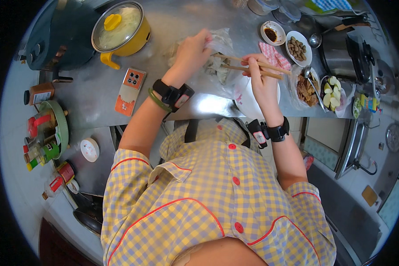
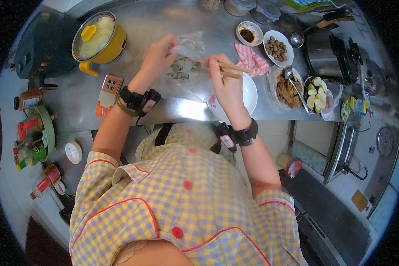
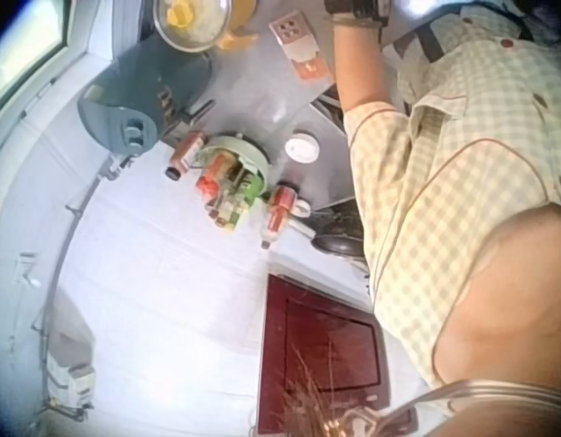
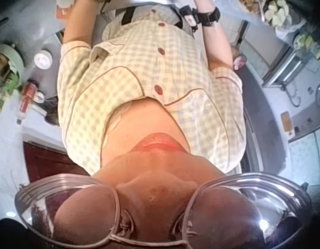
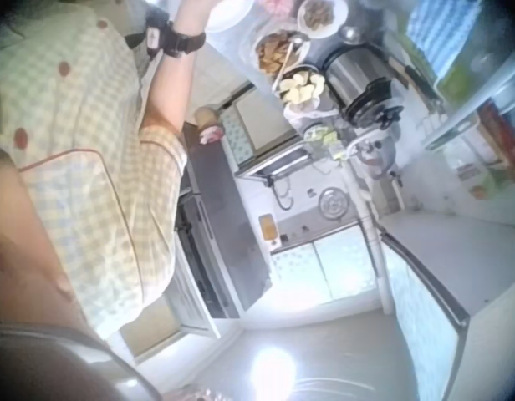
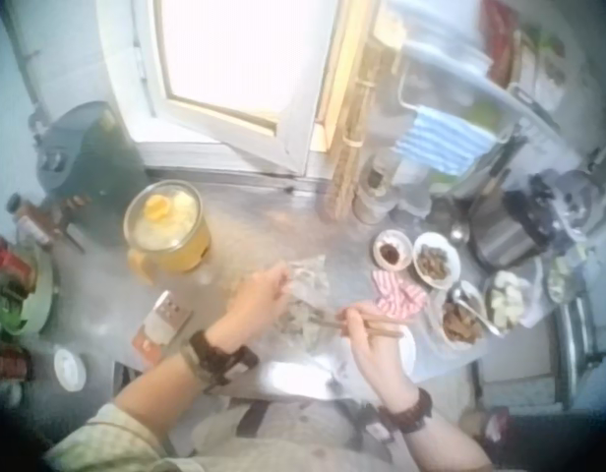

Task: The person transfers dumplings from a plastic bag into a white bowl using chopsticks and hands. The person handles the dumplings one by one, placing them into the bowl.

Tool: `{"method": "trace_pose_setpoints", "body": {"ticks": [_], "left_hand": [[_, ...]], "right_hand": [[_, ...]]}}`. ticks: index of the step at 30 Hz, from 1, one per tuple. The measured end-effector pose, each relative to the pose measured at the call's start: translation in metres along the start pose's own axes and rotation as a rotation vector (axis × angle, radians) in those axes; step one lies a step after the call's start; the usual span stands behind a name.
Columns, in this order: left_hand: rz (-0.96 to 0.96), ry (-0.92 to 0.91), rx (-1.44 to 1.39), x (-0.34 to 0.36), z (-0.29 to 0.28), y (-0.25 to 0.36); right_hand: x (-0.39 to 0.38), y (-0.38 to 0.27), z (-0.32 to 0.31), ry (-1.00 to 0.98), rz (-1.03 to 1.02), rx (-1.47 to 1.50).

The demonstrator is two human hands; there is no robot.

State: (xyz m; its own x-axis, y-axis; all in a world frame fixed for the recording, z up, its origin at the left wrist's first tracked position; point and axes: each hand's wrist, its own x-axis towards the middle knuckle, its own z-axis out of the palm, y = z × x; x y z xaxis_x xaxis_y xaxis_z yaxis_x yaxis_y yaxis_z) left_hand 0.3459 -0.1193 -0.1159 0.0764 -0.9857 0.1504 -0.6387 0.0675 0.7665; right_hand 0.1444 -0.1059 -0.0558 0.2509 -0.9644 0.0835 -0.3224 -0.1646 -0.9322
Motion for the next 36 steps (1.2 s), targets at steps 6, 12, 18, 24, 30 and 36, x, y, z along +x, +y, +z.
{"method": "trace_pose_setpoints", "body": {"ticks": [6,12,18,24,30,36], "left_hand": [[0.017,0.028,-0.043,-0.006,0.007,-0.008],[-0.026,-0.029,-0.022,-0.010,0.003,-0.001],[-0.015,-0.046,-0.005,-0.018,0.002,0.001],[0.038,-0.027,-0.014,-0.020,0.004,0.002],[0.015,-0.068,-0.029,-0.022,0.002,0.003],[0.023,-0.088,-0.016,-0.019,0.002,0.003]], "right_hand": [[-0.005,-0.006,-0.015,-0.090,0.069,0.047],[-0.020,0.010,-0.037,0.042,0.205,0.166],[-0.028,0.012,-0.034,0.095,0.241,0.289],[-0.028,0.033,-0.025,0.094,0.261,0.297],[-0.038,0.038,-0.053,0.105,0.346,0.320],[-0.053,0.021,-0.090,0.118,0.380,0.338]]}}
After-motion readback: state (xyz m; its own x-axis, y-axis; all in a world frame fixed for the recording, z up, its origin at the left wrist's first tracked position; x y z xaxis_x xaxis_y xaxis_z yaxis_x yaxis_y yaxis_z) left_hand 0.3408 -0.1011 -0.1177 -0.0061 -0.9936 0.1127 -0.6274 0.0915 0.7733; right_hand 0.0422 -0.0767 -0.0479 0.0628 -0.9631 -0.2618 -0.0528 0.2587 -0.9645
